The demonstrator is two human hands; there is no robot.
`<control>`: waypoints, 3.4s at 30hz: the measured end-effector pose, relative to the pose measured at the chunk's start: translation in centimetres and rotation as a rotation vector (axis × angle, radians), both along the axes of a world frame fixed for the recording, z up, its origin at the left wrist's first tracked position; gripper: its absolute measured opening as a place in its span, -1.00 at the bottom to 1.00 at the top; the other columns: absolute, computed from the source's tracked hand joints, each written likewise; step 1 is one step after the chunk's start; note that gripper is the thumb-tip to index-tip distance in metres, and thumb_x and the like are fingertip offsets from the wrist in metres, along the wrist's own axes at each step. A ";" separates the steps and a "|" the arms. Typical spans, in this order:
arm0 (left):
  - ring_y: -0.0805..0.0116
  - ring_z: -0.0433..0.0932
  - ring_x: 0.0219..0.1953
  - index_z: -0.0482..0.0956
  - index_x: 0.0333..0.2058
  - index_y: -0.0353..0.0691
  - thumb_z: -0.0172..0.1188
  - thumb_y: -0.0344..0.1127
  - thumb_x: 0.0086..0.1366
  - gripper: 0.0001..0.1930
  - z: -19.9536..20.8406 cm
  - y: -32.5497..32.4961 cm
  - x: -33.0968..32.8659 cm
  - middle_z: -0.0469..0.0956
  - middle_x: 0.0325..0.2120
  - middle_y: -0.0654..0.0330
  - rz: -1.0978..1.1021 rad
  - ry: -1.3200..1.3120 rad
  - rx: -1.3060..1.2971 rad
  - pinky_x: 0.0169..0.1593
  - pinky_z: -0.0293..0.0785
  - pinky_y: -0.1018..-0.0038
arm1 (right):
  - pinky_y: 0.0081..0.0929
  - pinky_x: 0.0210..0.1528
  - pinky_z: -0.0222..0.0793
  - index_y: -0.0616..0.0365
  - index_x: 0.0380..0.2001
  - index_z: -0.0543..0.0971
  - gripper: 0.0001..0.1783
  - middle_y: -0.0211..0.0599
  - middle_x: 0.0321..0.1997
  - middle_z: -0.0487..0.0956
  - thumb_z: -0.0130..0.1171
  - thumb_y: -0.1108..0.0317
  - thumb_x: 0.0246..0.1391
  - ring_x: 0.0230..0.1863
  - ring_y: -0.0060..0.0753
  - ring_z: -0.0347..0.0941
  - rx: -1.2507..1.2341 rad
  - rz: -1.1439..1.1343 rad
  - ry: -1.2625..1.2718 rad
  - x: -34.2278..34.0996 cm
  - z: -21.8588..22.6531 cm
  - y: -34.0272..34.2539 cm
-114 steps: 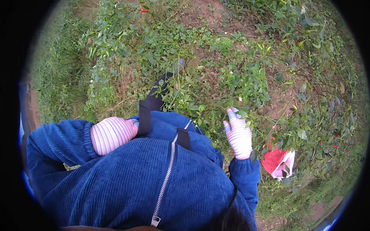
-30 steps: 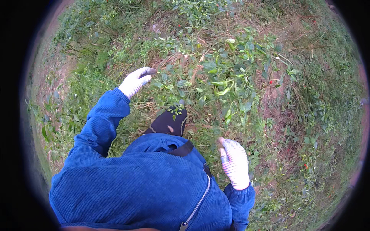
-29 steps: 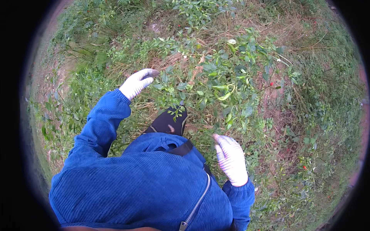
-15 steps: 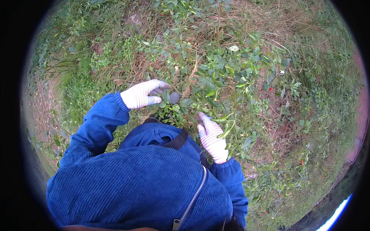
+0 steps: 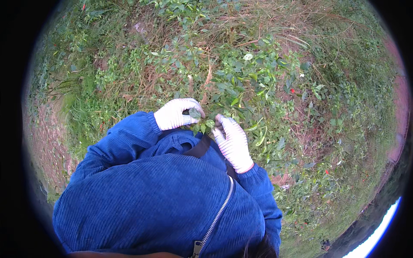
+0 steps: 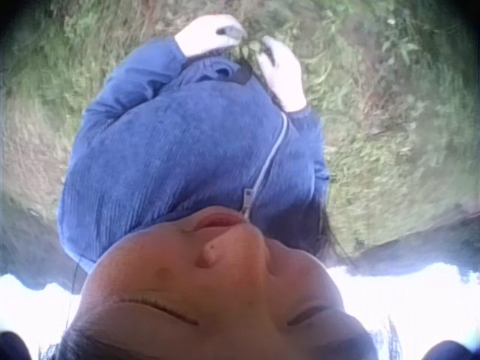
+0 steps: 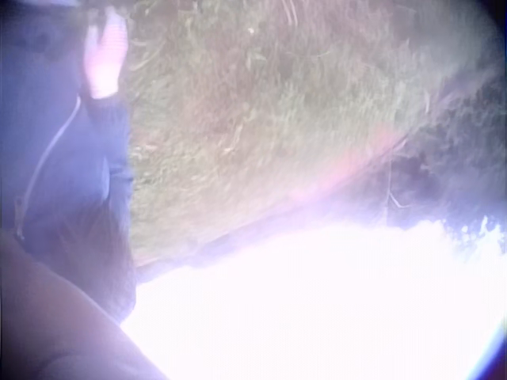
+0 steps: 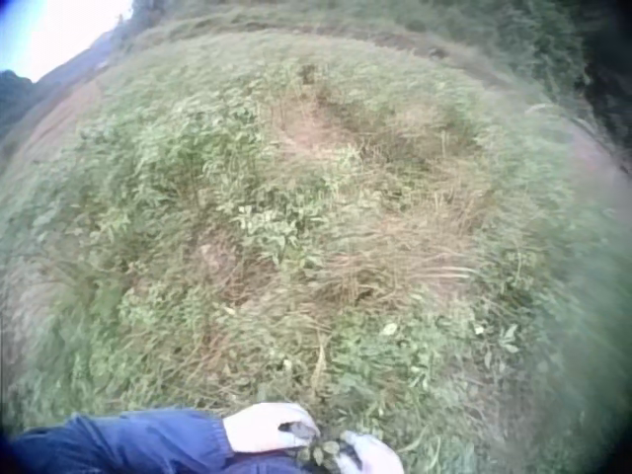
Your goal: The person picks red and green chilies from low plants in a garden and places them into a red bag on the ground. The person repeatedly reaches for chilies, plucks them by hand, and deposits them into the bag.
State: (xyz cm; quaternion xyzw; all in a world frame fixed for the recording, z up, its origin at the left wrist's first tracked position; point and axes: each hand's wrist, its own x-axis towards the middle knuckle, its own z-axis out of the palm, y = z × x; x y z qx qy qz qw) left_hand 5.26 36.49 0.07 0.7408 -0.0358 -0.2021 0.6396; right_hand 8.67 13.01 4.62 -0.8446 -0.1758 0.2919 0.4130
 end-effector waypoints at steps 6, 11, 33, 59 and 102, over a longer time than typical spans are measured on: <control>0.51 0.55 -0.24 0.60 -0.18 -0.25 0.24 -0.36 0.20 -0.79 0.2 -0.7 1.1 0.63 -0.33 0.25 0.142 0.202 0.062 -0.10 0.48 0.49 | -0.31 0.03 0.42 0.22 0.04 0.45 -0.37 -0.07 -0.02 0.47 0.38 0.39 -0.18 -0.05 -0.03 0.48 0.022 0.079 -0.282 0.7 -0.7 2.0; 0.42 0.56 -0.22 0.53 -0.10 -0.33 0.11 -0.40 0.31 -0.78 0.5 -0.7 1.5 0.59 -0.24 0.19 0.413 0.522 -0.524 -0.08 0.50 0.47 | -0.35 -0.12 0.40 0.26 -0.16 0.53 -0.63 -0.08 -0.25 0.48 0.30 0.27 0.00 -0.22 -0.12 0.45 0.044 -0.080 -0.186 1.1 -2.2 3.5; 0.15 0.48 -0.27 0.58 -0.34 -0.09 0.22 -0.24 0.12 -0.85 3.8 2.6 4.8 0.50 -0.40 0.21 -0.150 -0.711 0.687 -0.20 0.42 0.24 | -0.19 -0.22 0.40 0.20 -0.31 0.58 -0.78 -0.14 -0.37 0.54 0.12 0.27 0.12 -0.30 -0.02 0.49 -0.092 0.185 -0.447 2.9 -1.6 5.2; 0.40 0.61 -0.43 0.54 -0.15 -0.10 0.05 -0.22 0.37 -0.82 10.5 8.9 -1.9 0.61 -0.39 0.19 -0.386 0.291 0.069 -0.37 0.48 0.44 | -0.46 -0.15 0.42 0.29 -0.21 0.59 -0.81 -0.23 -0.26 0.62 0.17 0.38 0.19 -0.28 -0.44 0.49 -0.047 -0.295 -0.280 5.1 -0.3 -1.8; 0.06 0.61 -0.48 0.61 -0.40 -0.14 0.15 -0.19 0.16 -0.83 13.4 4.3 1.8 0.61 -0.53 0.16 -0.918 -0.206 0.765 -0.38 0.52 0.21 | -0.60 -0.42 0.28 0.19 -0.18 0.51 -0.65 -0.33 -0.35 0.51 0.03 0.09 0.27 -0.41 -0.53 0.39 0.809 -0.874 0.174 1.4 1.3 -13.2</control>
